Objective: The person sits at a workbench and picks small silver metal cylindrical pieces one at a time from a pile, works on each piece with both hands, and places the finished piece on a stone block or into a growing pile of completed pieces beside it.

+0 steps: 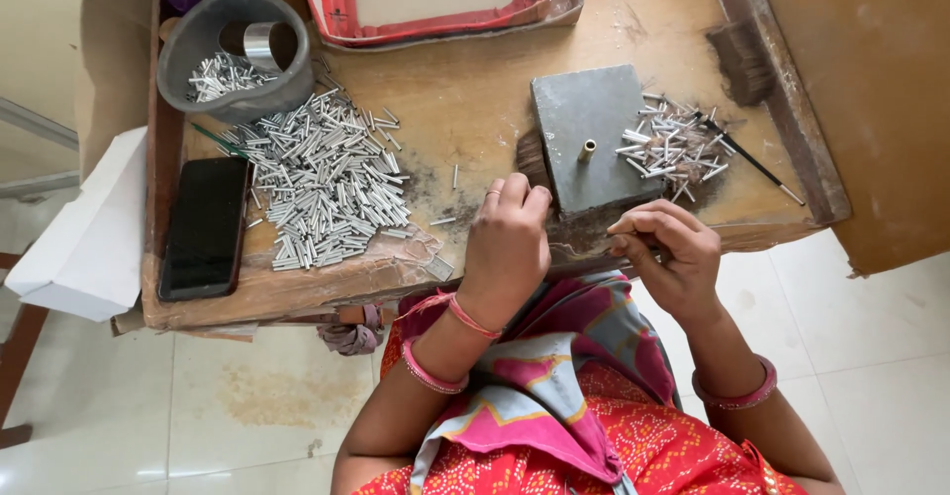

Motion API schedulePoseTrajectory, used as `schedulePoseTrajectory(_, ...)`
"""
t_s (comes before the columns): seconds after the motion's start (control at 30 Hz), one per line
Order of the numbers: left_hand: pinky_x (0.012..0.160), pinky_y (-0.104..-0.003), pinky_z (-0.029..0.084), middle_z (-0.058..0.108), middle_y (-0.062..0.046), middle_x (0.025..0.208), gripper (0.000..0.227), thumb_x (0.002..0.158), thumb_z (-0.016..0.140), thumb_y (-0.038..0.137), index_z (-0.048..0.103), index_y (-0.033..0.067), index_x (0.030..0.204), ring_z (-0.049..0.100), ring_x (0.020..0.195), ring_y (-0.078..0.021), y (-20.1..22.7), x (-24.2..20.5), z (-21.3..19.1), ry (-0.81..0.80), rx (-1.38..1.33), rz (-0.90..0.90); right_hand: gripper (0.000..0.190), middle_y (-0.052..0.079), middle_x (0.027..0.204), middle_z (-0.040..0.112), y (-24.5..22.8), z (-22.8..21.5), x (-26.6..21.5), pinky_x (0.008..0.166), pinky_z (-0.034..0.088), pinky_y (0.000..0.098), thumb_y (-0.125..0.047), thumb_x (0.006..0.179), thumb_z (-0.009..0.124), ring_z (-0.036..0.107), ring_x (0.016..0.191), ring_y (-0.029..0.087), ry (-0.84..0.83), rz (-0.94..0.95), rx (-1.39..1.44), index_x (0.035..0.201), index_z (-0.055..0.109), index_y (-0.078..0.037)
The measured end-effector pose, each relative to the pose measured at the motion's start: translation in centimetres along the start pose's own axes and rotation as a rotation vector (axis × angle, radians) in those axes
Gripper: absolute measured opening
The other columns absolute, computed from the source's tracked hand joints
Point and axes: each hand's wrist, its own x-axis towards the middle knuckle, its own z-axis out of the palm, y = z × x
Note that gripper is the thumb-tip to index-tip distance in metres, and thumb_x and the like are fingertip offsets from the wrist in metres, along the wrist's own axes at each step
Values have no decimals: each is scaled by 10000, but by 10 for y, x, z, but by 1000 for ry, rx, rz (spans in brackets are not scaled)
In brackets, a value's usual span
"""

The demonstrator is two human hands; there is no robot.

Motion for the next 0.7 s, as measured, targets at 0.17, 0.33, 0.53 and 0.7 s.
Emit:
schedulePoseTrajectory(0.17, 890, -451, 501, 574, -152, 1020, 152, 886, 690, 11, 643, 32, 1029, 598, 1005, -357, 6, -3, -18, 93, -237, -49, 109, 118, 1028, 660, -1, 2, -4, 746, 598, 240, 108, 954, 678, 696, 848, 121, 19, -44, -32, 1057, 662, 80)
schedulePoseTrajectory(0.33, 906, -436, 509, 613, -135, 1033, 143, 868, 674, -21, 663, 26, 1003, 605, 1020, -343, -28, -12, -54, 160, -38, -93, 103, 111, 1004, 673, -2, 1, -1, 726, 572, 235, 74, 945, 718, 690, 828, 116, 45, -71, -100, 1039, 679, 58)
schedulePoseTrajectory(0.53, 879, -435, 485, 632, -129, 983, 93, 807, 713, -15, 673, 31, 877, 584, 978, -339, -46, -19, -67, 53, 167, -83, 98, 113, 994, 678, -3, 3, -2, 711, 557, 234, 60, 945, 730, 680, 812, 117, 44, -81, -128, 1030, 686, 40)
schedulePoseTrajectory(0.7, 895, -436, 490, 619, -139, 1023, 162, 801, 668, -63, 630, 29, 929, 591, 1021, -340, -26, -14, -52, 95, 102, -30, 93, 112, 975, 672, -3, 6, -1, 711, 554, 245, 59, 940, 730, 667, 801, 125, 72, -99, -165, 1018, 686, 32)
